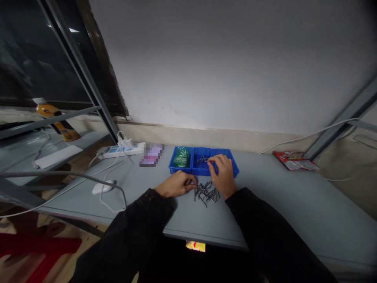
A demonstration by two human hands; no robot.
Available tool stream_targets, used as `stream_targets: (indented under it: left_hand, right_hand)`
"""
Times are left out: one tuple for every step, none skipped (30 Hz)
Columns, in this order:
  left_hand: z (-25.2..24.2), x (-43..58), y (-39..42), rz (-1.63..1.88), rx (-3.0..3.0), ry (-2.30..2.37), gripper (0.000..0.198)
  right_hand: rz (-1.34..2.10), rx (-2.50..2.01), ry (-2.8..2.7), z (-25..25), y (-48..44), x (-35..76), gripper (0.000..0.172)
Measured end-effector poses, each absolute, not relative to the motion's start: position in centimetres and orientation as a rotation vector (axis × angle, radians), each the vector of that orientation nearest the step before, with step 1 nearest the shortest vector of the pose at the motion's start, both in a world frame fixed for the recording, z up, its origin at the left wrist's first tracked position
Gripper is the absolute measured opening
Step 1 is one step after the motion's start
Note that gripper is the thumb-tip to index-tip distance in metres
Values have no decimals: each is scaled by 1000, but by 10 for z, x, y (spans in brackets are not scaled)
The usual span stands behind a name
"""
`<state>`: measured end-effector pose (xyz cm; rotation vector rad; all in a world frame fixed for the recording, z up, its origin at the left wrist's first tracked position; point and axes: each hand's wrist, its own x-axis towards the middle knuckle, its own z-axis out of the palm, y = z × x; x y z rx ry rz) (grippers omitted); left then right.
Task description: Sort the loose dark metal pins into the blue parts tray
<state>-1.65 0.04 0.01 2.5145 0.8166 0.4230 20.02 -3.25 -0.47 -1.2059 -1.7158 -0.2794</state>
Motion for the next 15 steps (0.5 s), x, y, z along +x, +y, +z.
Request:
stream_targets:
  left_hand:
    - [0,-16,0,427,2515,816,14]
    - [0,-16,0,432,2514,814,15]
    - [1,-16,-1,437,2514,810,15]
    - [1,-16,-1,444,2513,805,15]
    - [2,-15,-2,453,2511,801,15]
    - [2,-15,-2,465,2509,797,14]
    - [3,-15,-3,481,2505,794,14]
    - [4,-15,-4,500,2498,791,14]
    - [5,-15,-4,522,2489,789,15]
    - [6,-14,-5,547,2480,789,16]
    - [7,-14,-6,572,2471,789,16]
    - [8,-14,-7,600,2464,793,17]
    - [8,-14,-7,632,2461,801,17]
    - [8,-13,-8,666,2460,813,17]
    - [8,-13,-8,702,2460,827,16]
  right_hand:
    - [-279,-1205,-1715,-5,-32,200,10]
    - [-277,-1206,-1715,-5,-32,200,10]
    - [-275,-1206,-1715,-5,-32,200,10]
    - [-273,-1205,-1715,-5,-32,200,10]
    - [-272,-1204,-1715,-4,-32,200,10]
    - [-271,-1203,-1714,-4,-32,200,10]
    - [-270,-1200,-1715,-4,-32,200,11]
    - [-267,-1197,-1716,-4,-33,199,11]
    - [-262,-1192,-1719,-3,-33,199,10]
    - [-253,-1184,-1726,-3,-34,199,10]
    - [-243,-1173,-1739,-3,-34,199,10]
    - [-231,-1160,-1759,-3,-35,199,10]
    - [-219,-1145,-1787,-2,-36,198,10]
    - [-205,-1131,-1820,-2,-37,198,10]
    - [-191,-1114,-1856,-1,-38,197,11]
